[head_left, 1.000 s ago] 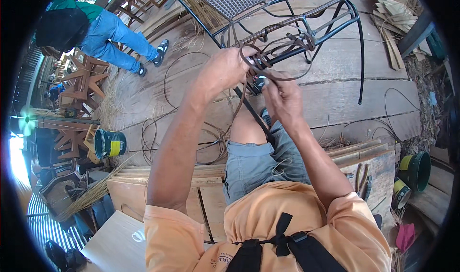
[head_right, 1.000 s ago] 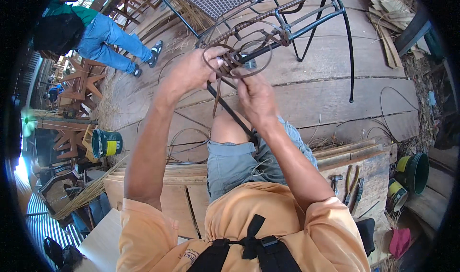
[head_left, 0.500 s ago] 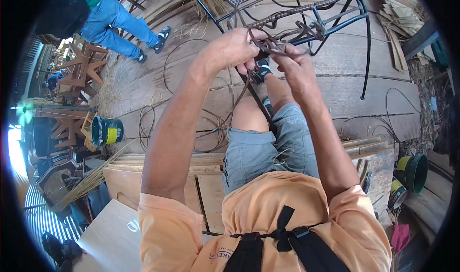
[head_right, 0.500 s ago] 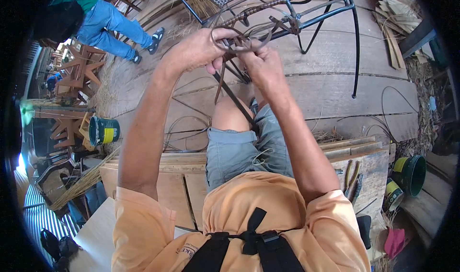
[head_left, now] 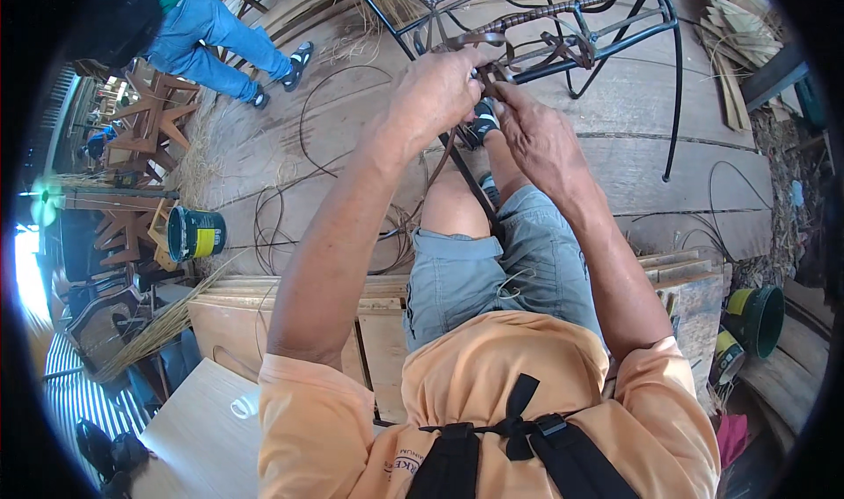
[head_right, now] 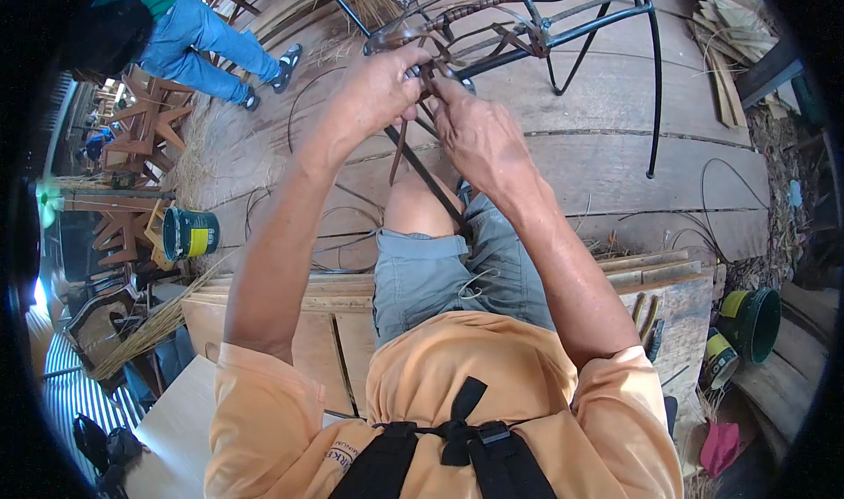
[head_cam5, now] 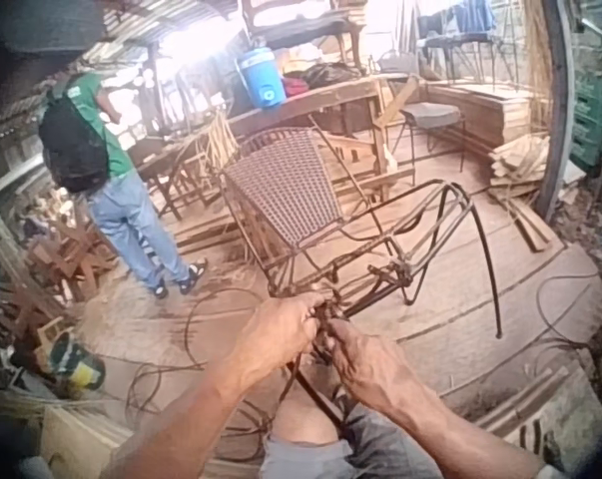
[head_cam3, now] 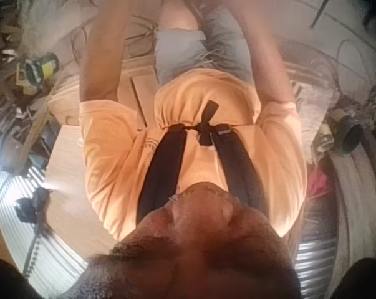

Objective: Weaving synthetic rattan strips onto a metal chair frame to repair or manufacture it.

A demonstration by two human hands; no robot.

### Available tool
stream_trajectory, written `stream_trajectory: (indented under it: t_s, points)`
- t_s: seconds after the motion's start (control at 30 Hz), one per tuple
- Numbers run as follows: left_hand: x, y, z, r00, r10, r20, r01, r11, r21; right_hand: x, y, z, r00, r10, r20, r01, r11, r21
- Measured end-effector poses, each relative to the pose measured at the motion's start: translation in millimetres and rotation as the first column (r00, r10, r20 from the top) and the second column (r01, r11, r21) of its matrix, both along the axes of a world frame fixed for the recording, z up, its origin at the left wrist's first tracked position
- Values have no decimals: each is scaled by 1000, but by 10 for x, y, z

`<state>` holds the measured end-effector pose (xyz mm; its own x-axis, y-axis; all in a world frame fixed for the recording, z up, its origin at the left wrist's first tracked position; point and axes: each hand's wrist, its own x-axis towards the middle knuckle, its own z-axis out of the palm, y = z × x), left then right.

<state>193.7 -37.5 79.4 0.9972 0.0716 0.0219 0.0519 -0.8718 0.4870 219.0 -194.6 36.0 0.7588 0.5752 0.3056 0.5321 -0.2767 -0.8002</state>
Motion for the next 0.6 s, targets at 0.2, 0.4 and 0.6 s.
stream_trajectory:
  t_s: [0.2,0.4,0.6]
  points:
    - [-274,-198,-370,912,-32,409,-72,969,236,16,-124,-130,979,92,-182,-63,985,159]
    - [-504,-264,-390,766,81,637,-334,898,286,19,-158,-162,939,110,-327,-47,980,193]
    - [-203,-199,-590,765,56,642,-304,910,283,-99,-148,-70,896,80,-436,7,981,193]
